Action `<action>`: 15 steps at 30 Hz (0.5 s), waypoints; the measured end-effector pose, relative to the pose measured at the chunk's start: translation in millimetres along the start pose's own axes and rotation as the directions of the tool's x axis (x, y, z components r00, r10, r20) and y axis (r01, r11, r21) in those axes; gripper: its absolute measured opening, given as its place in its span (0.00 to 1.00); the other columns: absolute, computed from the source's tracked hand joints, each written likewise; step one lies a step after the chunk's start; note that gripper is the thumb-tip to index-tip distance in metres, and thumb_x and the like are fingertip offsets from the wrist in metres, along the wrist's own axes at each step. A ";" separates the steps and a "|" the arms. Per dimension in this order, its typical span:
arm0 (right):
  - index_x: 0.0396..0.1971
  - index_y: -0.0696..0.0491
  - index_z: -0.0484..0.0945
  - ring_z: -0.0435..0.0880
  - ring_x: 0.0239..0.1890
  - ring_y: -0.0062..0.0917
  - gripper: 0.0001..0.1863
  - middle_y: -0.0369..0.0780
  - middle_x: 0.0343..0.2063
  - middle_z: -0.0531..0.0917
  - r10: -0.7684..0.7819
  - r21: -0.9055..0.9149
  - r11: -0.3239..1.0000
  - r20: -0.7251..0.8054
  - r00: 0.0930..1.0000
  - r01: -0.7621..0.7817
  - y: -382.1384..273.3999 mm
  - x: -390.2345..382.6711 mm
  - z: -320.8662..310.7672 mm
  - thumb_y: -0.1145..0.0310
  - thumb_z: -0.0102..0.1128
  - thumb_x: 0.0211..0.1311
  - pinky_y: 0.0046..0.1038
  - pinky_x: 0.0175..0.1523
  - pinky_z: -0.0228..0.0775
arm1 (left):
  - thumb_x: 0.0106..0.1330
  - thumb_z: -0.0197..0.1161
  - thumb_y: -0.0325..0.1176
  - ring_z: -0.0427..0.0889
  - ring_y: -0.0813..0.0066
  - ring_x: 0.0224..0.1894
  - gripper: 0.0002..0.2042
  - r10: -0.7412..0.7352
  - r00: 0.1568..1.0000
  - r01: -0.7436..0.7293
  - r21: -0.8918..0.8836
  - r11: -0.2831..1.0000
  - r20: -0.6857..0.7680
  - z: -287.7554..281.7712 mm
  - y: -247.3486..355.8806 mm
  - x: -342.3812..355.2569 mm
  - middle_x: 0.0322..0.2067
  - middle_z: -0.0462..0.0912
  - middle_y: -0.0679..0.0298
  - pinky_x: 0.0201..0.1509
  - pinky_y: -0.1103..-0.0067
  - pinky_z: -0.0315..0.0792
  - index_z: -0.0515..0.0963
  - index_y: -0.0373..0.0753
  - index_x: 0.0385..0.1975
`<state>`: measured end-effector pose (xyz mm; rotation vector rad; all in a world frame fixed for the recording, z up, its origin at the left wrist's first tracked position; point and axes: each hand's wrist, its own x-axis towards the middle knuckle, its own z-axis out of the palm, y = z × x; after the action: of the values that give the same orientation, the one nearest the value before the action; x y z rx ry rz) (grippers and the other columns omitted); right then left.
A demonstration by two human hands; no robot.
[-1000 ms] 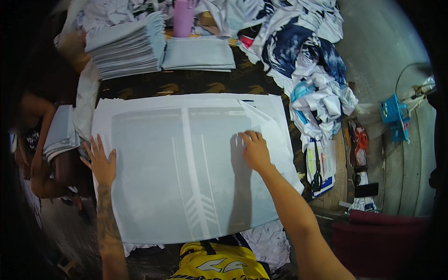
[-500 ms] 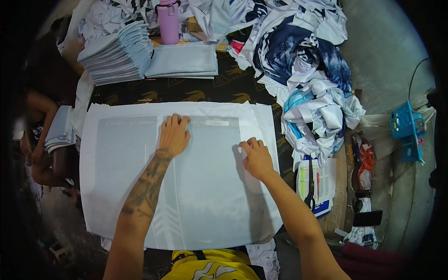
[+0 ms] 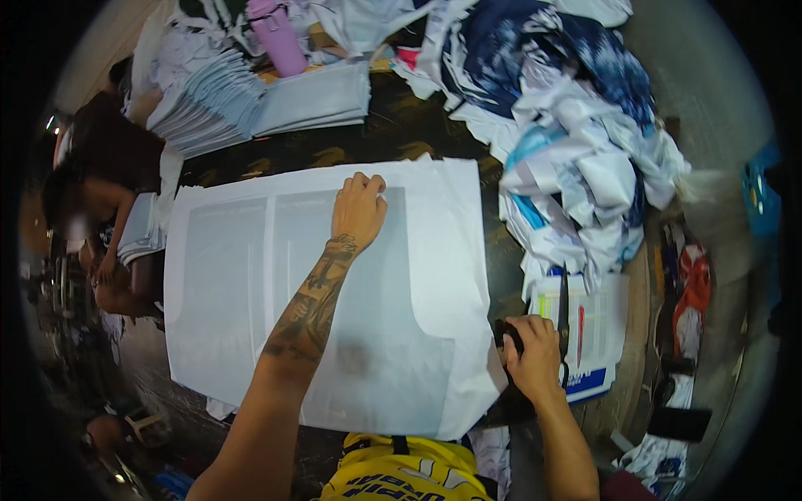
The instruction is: The person uses shears to cut white transfer paper around the edges of printed designs on sports jerseys. They repeatedly place a jersey on the table, align the paper, cut along the design outline, remove the excess paper, and set the jersey aside before repeating the process with another jersey.
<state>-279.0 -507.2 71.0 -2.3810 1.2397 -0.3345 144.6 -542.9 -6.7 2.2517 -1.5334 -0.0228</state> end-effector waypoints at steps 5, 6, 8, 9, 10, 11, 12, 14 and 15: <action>0.66 0.62 0.74 0.67 0.73 0.56 0.27 0.56 0.67 0.74 0.313 -0.068 0.945 -0.103 0.944 -0.321 2.5 -73.4 -20.2 0.76 0.62 0.66 0.47 0.78 0.58 | 0.75 0.64 0.38 0.79 0.58 0.51 0.11 0.032 0.999 -0.032 -0.173 0.984 -0.006 -14.0 45.6 -36.0 0.48 0.78 0.56 0.55 0.63 0.73 0.80 0.43 0.51; 0.68 0.62 0.71 0.65 0.75 0.56 0.29 0.56 0.69 0.72 0.264 -0.036 0.962 -0.119 0.957 -0.270 4.5 -88.1 -18.5 0.76 0.61 0.67 0.48 0.79 0.56 | 0.75 0.63 0.38 0.81 0.58 0.48 0.10 0.023 1.000 -0.028 -0.340 0.940 -0.020 -20.6 56.9 -55.8 0.44 0.80 0.56 0.52 0.64 0.75 0.80 0.41 0.49; 0.73 0.64 0.65 0.61 0.78 0.56 0.34 0.57 0.73 0.68 0.364 0.034 0.931 -0.049 0.930 -0.363 12.1 -110.3 -9.0 0.77 0.60 0.68 0.48 0.81 0.53 | 0.75 0.64 0.34 0.82 0.53 0.40 0.06 0.073 0.982 0.013 -0.454 0.891 0.172 -35.6 78.9 -108.9 0.41 0.81 0.58 0.44 0.64 0.77 0.81 0.41 0.45; 0.76 0.65 0.61 0.60 0.78 0.57 0.35 0.59 0.74 0.66 0.318 0.012 0.948 -0.086 0.944 -0.318 19.8 -117.4 -4.4 0.76 0.58 0.70 0.47 0.81 0.53 | 0.74 0.65 0.34 0.82 0.54 0.39 0.06 0.128 0.954 0.020 -0.482 0.876 0.273 -43.4 88.4 -140.8 0.39 0.81 0.59 0.44 0.64 0.76 0.81 0.40 0.43; 0.73 0.66 0.64 0.65 0.75 0.57 0.34 0.60 0.72 0.68 0.301 0.029 0.953 -0.196 0.933 -0.301 25.4 -123.4 1.9 0.76 0.60 0.69 0.47 0.78 0.58 | 0.73 0.66 0.33 0.81 0.55 0.39 0.05 0.174 0.906 0.047 -0.502 0.864 0.385 -51.3 96.0 -174.0 0.36 0.81 0.60 0.44 0.65 0.76 0.82 0.40 0.41; 0.70 0.66 0.66 0.68 0.72 0.58 0.32 0.60 0.69 0.70 0.370 0.024 0.928 -0.192 0.909 -0.373 32.0 -126.1 5.9 0.76 0.62 0.68 0.47 0.75 0.62 | 0.72 0.67 0.33 0.81 0.57 0.37 0.05 0.317 0.914 -0.154 -0.505 0.849 0.255 -58.5 101.2 -207.5 0.35 0.81 0.60 0.43 0.65 0.75 0.82 0.40 0.40; 0.68 0.66 0.69 0.71 0.69 0.58 0.30 0.60 0.67 0.72 0.376 0.019 0.923 -0.253 0.891 -0.384 38.3 -125.2 7.9 0.76 0.64 0.67 0.47 0.72 0.66 | 0.71 0.69 0.33 0.80 0.59 0.35 0.06 0.433 0.878 -0.297 -0.476 0.828 0.205 -65.9 105.3 -242.1 0.33 0.80 0.59 0.42 0.65 0.74 0.82 0.39 0.38; 0.60 0.65 0.74 0.78 0.61 0.56 0.26 0.59 0.58 0.79 0.470 -0.101 0.867 -0.163 0.867 -0.489 48.2 -116.4 2.2 0.73 0.69 0.64 0.45 0.64 0.72 | 0.69 0.73 0.33 0.80 0.67 0.36 0.07 0.528 0.816 -0.394 -0.439 0.807 0.237 -79.3 107.5 -306.7 0.34 0.82 0.61 0.40 0.74 0.74 0.82 0.39 0.36; 0.56 0.65 0.76 0.82 0.56 0.55 0.24 0.59 0.54 0.82 0.473 -0.102 0.869 -0.121 0.873 -0.484 51.1 -110.2 -5.9 0.71 0.71 0.63 0.45 0.61 0.74 | 0.70 0.72 0.34 0.80 0.68 0.39 0.07 0.433 0.791 -0.162 -0.535 0.829 0.432 -85.6 107.9 -336.8 0.36 0.83 0.62 0.41 0.73 0.74 0.82 0.39 0.35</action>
<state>-380.9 -444.1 50.1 -2.0750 1.8906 -0.2095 -63.0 -247.1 36.3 1.6409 -1.8971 -0.9152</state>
